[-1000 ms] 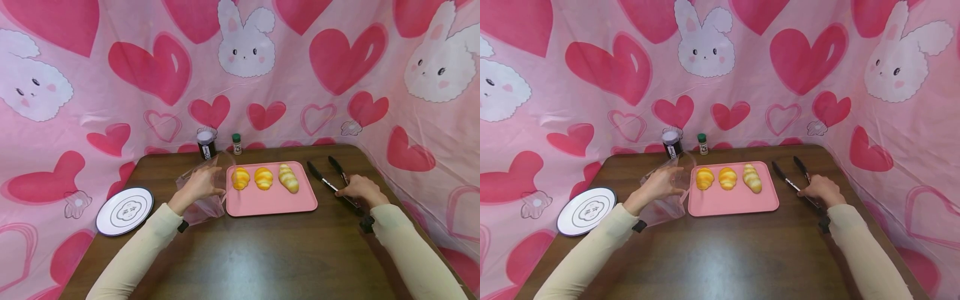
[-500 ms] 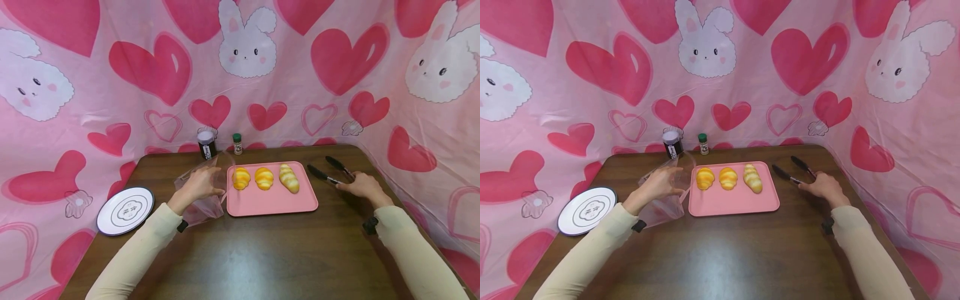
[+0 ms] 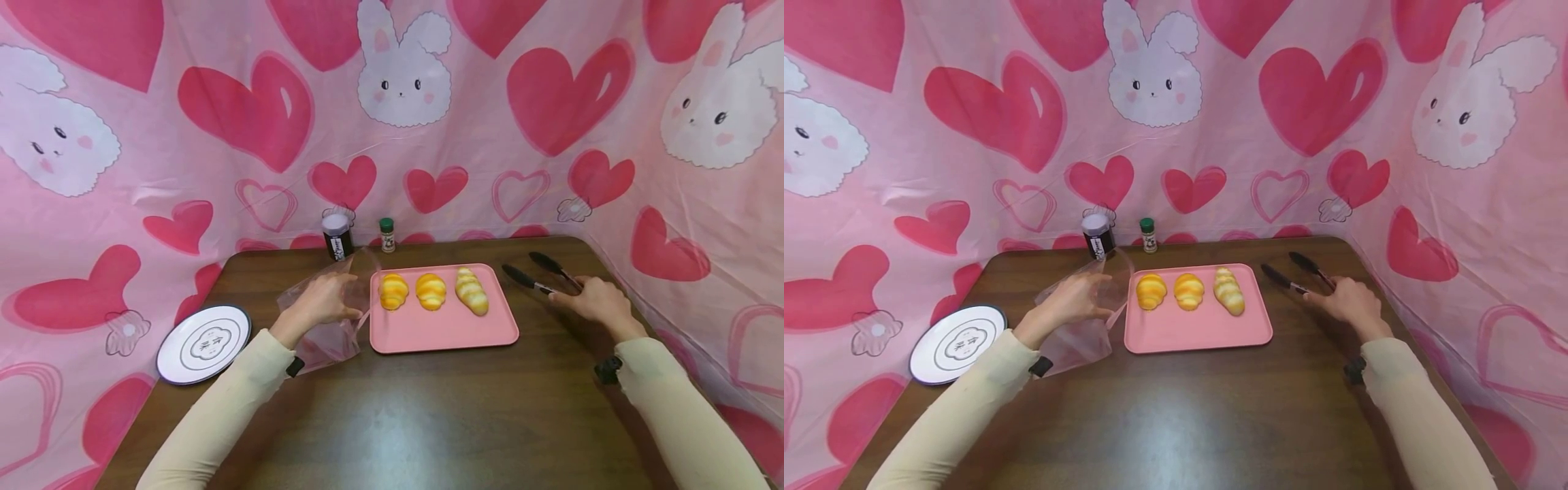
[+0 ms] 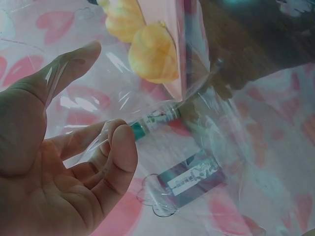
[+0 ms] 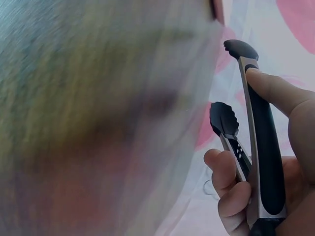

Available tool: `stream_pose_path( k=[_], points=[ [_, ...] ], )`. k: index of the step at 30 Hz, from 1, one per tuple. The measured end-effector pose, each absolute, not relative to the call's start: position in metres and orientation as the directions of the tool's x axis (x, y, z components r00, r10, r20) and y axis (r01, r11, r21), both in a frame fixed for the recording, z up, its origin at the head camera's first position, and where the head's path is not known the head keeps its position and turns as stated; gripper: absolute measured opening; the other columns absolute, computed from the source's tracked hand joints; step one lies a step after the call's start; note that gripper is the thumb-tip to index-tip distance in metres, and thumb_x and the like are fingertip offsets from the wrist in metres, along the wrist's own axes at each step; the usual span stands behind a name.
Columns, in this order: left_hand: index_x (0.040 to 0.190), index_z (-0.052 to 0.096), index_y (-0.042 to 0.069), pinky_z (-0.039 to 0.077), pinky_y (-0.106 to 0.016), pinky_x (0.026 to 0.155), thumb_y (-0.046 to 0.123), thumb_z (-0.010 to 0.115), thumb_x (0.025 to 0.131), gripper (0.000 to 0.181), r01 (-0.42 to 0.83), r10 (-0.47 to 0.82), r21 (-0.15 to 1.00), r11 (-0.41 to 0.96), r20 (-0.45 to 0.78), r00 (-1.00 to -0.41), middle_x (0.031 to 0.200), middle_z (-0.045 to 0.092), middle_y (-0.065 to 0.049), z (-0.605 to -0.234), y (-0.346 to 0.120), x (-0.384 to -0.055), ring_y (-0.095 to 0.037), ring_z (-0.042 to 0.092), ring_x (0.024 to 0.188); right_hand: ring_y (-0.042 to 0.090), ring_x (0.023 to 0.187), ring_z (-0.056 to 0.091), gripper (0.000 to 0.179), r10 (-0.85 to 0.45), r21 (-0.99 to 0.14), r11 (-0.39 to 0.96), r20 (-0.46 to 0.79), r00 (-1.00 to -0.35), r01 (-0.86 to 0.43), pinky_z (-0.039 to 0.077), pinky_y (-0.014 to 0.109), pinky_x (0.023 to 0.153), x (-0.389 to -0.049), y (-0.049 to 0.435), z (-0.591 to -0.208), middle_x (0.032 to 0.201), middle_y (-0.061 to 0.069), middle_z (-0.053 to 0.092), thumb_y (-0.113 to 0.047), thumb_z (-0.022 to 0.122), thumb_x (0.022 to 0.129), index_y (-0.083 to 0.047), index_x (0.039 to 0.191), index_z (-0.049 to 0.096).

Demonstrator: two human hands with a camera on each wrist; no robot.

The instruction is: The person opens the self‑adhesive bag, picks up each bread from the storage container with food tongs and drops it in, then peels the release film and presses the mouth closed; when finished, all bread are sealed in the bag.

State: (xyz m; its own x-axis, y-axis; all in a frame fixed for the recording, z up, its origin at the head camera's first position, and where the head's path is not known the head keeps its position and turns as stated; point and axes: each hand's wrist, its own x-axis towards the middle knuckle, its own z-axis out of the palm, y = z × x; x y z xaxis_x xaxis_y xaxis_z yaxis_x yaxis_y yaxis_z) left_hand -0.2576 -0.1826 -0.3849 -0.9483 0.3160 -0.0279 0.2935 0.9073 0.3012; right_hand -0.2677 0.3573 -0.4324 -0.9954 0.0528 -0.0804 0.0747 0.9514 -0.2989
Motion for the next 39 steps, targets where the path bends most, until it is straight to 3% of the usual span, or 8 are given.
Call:
stream_pose_path(
  k=[8,15,23,32,39],
  points=[
    [0.142,0.054,0.008,0.055,-0.048,0.092,0.039,0.087,0.075,0.081,0.307,0.33,0.303,0.902,-0.027,-0.944,0.11,0.069,-0.01,-0.385,-0.184,-0.258,-0.024,0.061,0.096,0.057,0.108,0.055,0.1,0.02,-0.3,0.954,-0.031,-0.999,0.028,0.046,0.066,0.072,-0.268,0.34,-0.419,0.13,0.036,0.056,-0.083,0.053,0.08,-0.004,0.141,0.051],
    [0.142,0.055,0.014,0.055,-0.041,0.075,0.044,0.086,0.074,0.08,0.305,0.323,0.263,0.915,-0.028,-0.946,0.09,0.063,-0.003,-0.383,-0.182,-0.257,-0.021,0.057,0.086,0.051,0.104,0.058,0.091,-0.028,-0.317,0.948,0.042,-0.999,-0.039,0.046,0.061,0.07,-0.265,0.315,-0.406,0.126,0.032,0.061,-0.077,0.06,0.081,-0.008,0.14,0.055],
    [0.142,0.056,0.016,0.055,-0.045,0.08,0.046,0.085,0.074,0.08,0.305,0.323,0.247,0.92,-0.032,-0.946,0.091,0.063,-0.001,-0.383,-0.182,-0.256,-0.021,0.057,0.088,0.047,0.101,0.063,0.08,-0.095,-0.309,0.943,0.104,-0.99,-0.123,0.049,0.059,0.067,-0.261,0.285,-0.396,0.115,0.025,0.069,-0.07,0.067,0.08,-0.013,0.136,0.061],
    [0.141,0.056,0.016,0.054,-0.04,0.073,0.045,0.085,0.074,0.079,0.307,0.324,0.252,0.918,-0.03,-0.946,0.089,0.062,-0.001,-0.385,-0.182,-0.258,-0.02,0.056,0.085,0.036,0.09,0.065,0.069,-0.156,-0.301,0.936,0.11,-0.982,-0.183,0.048,0.049,0.061,-0.26,0.252,-0.388,0.092,0.011,0.071,-0.062,0.073,0.08,-0.017,0.132,0.064],
    [0.141,0.056,0.016,0.054,-0.04,0.073,0.045,0.086,0.074,0.079,0.305,0.323,0.256,0.917,-0.03,-0.946,0.089,0.062,-0.001,-0.385,-0.182,-0.258,-0.02,0.056,0.085,0.035,0.094,0.064,0.08,-0.195,-0.298,0.933,0.057,-0.979,-0.203,0.05,0.049,0.067,-0.261,0.227,-0.387,0.116,0.02,0.07,-0.064,0.072,0.08,-0.01,0.138,0.06]
  ],
)
